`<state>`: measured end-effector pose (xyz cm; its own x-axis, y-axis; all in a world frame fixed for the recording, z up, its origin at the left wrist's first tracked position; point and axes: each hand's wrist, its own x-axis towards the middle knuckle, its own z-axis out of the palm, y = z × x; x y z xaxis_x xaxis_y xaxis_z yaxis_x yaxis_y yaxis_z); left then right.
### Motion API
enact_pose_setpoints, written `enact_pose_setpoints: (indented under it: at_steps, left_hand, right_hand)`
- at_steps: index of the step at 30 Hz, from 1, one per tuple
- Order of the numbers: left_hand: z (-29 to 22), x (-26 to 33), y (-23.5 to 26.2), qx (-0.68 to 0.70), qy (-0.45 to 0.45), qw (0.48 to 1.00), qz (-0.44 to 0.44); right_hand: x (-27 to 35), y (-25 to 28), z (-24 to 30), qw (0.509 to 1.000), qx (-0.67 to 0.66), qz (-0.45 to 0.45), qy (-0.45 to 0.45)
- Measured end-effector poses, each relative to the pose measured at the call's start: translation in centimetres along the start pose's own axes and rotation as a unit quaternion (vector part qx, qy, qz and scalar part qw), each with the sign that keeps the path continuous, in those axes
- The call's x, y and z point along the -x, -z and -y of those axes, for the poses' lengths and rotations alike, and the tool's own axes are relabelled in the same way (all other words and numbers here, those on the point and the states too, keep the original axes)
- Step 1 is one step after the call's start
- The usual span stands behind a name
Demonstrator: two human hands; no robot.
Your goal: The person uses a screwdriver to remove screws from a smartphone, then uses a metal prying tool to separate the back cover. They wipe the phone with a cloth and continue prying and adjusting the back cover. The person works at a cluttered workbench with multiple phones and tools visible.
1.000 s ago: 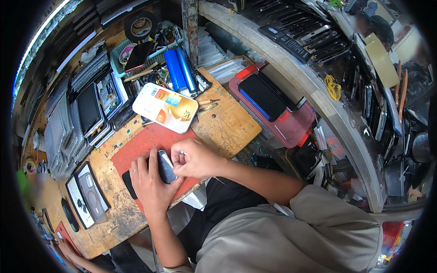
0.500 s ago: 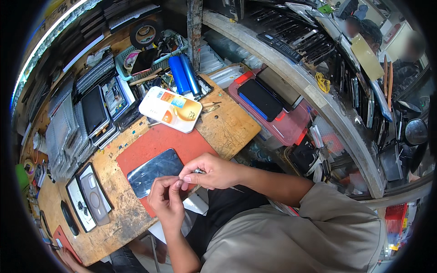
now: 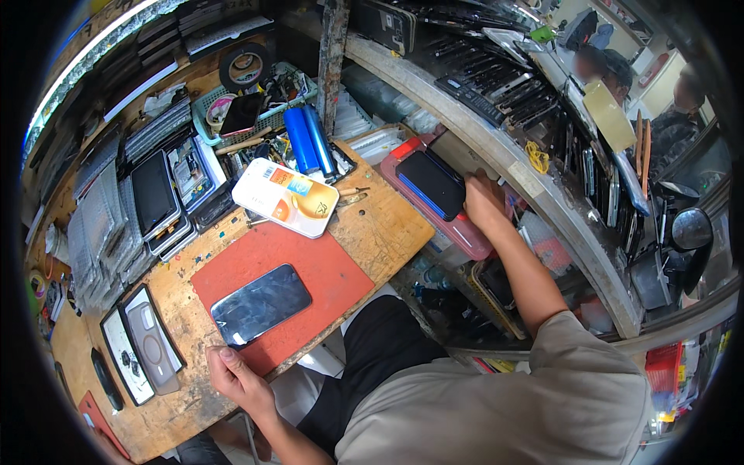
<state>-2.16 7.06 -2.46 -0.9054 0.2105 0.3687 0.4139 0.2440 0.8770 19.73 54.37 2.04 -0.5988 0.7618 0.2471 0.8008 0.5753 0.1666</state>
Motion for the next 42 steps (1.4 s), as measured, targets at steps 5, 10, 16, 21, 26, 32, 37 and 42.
enact_pose_setpoints:
  at_steps: [5, 10, 16, 21, 26, 32, 37, 42]
  left_hand:
    - [-0.8, -0.2, -0.5, -0.013, -0.036, 0.999, -0.011]
    - [-2.1, -0.9, -1.0, -0.046, -0.071, 0.996, -0.019]
    - [-1.5, 0.1, -1.0, -0.069, -0.164, 0.981, -0.075]
    - [-1.9, 2.1, 1.1, -0.027, -0.151, 0.973, -0.171]
    - [-2.6, 4.6, 3.9, -0.094, -0.059, 0.966, -0.234]
    - [-2.2, 3.5, 6.4, -0.215, -0.077, 0.952, -0.205]
    - [-2.4, -0.3, 6.1, -0.31, -0.132, 0.937, -0.09]
    - [-0.9, -4.3, 7.4, -0.317, -0.114, 0.93, -0.149]
  right_hand:
    - [-1.7, -1.7, -3.3, 0.981, -0.183, 0.009, -0.066]
    - [-2.0, -1.3, -6.2, 0.978, -0.004, -0.204, -0.037]
    - [2.4, 7.3, 7.5, 0.931, -0.279, -0.12, 0.201]
    - [4.9, 11.4, 20.7, 0.763, -0.352, -0.085, 0.535]
    - [2.5, 13.4, 32.3, 0.6, -0.386, -0.133, 0.689]
    - [3.5, 13.6, 34.1, 0.603, -0.477, -0.109, 0.629]
    - [4.2, 10.2, 28.1, 0.708, -0.403, -0.002, 0.58]
    - [3.7, 9.5, 24.6, 0.746, -0.411, 0.008, 0.524]
